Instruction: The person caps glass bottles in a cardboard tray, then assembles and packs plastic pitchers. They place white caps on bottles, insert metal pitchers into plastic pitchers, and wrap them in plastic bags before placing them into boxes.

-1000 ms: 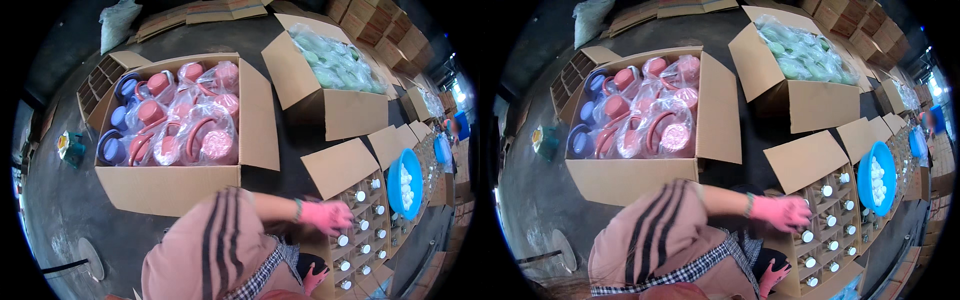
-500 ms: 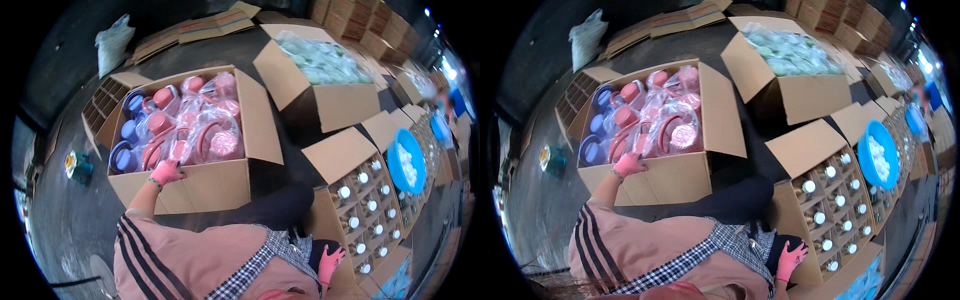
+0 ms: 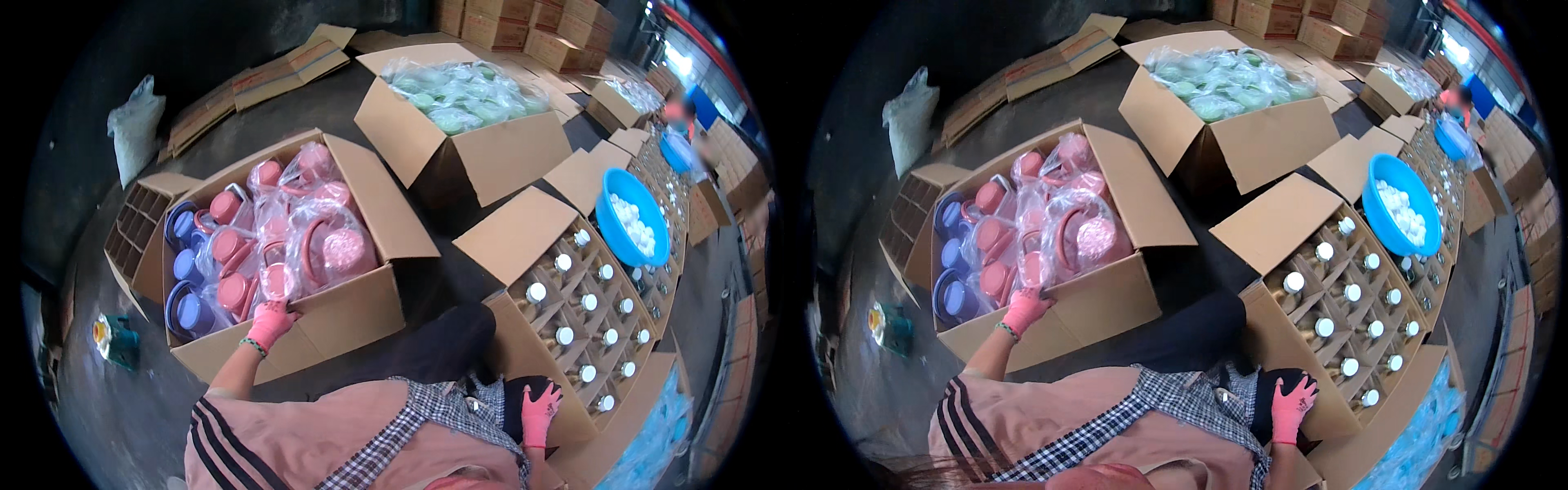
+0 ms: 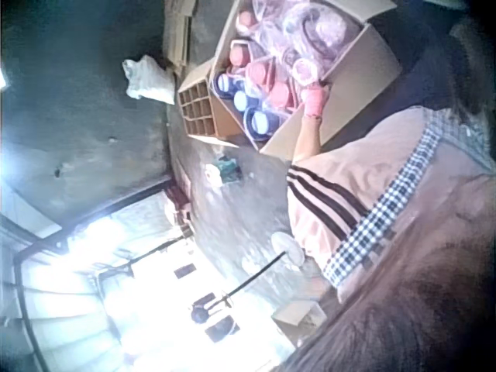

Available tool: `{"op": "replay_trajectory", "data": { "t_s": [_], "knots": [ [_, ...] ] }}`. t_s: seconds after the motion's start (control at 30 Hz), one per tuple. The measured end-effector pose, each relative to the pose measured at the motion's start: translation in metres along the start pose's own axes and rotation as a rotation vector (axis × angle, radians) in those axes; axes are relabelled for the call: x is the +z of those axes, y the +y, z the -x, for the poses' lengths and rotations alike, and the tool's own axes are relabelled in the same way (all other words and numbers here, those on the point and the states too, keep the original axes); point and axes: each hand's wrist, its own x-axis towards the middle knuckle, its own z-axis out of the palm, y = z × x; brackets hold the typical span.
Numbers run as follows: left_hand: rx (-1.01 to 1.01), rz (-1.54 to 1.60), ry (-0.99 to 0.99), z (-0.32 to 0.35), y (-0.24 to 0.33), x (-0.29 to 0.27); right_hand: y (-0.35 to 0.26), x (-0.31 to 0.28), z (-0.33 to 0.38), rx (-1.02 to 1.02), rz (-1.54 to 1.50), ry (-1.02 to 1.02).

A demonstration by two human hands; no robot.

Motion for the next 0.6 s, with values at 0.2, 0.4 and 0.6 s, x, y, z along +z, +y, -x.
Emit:
{"op": "replay_trajectory", "data": {
  "t_s": [0.2, 0.4, 0.6],
  "knots": [
    [0.021, 0.127, -0.061, -0.038, 0.058, 0.004, -0.077, -0.025, -0.075, -0.343, 0.051, -0.042],
    [0.157, 0.206, -0.168, -0.063, 0.079, -0.010, -0.192, -0.006, -0.171, -0.731, 0.140, 0.116],
    [0.151, 0.485, -0.467, -0.082, 0.075, -0.033, -0.166, 0.081, -0.191, -0.660, 0.461, -0.184]
  ]
}}
